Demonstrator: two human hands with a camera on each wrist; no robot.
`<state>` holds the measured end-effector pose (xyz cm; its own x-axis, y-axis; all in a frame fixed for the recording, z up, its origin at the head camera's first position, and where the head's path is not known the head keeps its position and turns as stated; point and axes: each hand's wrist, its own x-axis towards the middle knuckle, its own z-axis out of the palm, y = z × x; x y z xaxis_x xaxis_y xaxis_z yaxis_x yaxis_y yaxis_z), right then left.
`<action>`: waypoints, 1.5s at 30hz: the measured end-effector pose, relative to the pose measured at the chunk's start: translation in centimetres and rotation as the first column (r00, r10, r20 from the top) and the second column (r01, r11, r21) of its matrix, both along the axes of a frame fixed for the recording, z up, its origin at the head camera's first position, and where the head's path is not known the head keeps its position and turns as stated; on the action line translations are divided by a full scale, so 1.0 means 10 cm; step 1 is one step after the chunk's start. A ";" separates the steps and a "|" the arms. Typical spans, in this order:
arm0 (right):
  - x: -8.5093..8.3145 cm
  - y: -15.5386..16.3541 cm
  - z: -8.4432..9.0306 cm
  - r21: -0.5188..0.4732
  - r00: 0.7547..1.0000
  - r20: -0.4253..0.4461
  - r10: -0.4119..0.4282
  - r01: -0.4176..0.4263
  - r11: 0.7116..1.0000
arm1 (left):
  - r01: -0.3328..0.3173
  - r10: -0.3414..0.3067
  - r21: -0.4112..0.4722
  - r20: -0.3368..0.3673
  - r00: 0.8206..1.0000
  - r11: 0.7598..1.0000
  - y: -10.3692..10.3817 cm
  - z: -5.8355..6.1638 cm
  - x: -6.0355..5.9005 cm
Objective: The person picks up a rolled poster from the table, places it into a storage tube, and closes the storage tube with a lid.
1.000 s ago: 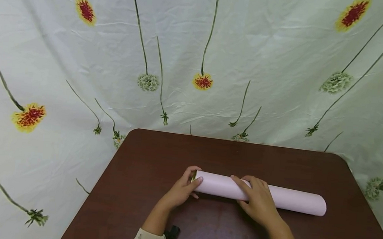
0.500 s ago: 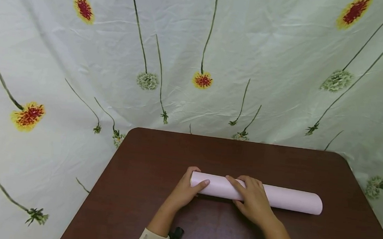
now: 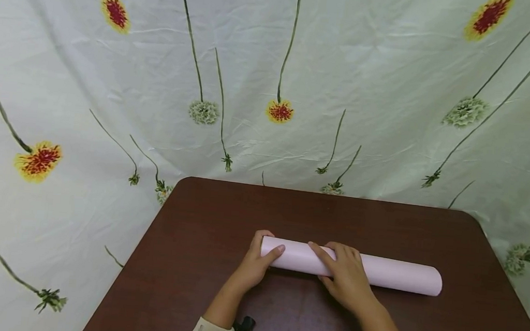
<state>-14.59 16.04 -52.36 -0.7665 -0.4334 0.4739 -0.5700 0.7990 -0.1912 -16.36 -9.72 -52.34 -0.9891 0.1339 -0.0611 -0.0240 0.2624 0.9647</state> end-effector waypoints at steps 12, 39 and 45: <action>-0.01 -0.05 0.01 0.007 1.000 -0.002 0.007 -0.007 1.000 | -0.015 0.015 -0.021 0.008 1.000 1.000 -0.04 -0.04 0.00; -0.01 0.42 -0.01 -0.011 0.992 0.090 -0.083 0.084 0.996 | -0.094 0.089 0.045 0.087 0.992 0.995 -0.49 -0.02 -0.10; 0.00 0.59 -0.01 -0.011 0.982 0.123 -0.141 0.143 0.990 | -0.117 0.115 0.017 0.088 0.989 0.993 -0.57 0.00 -0.13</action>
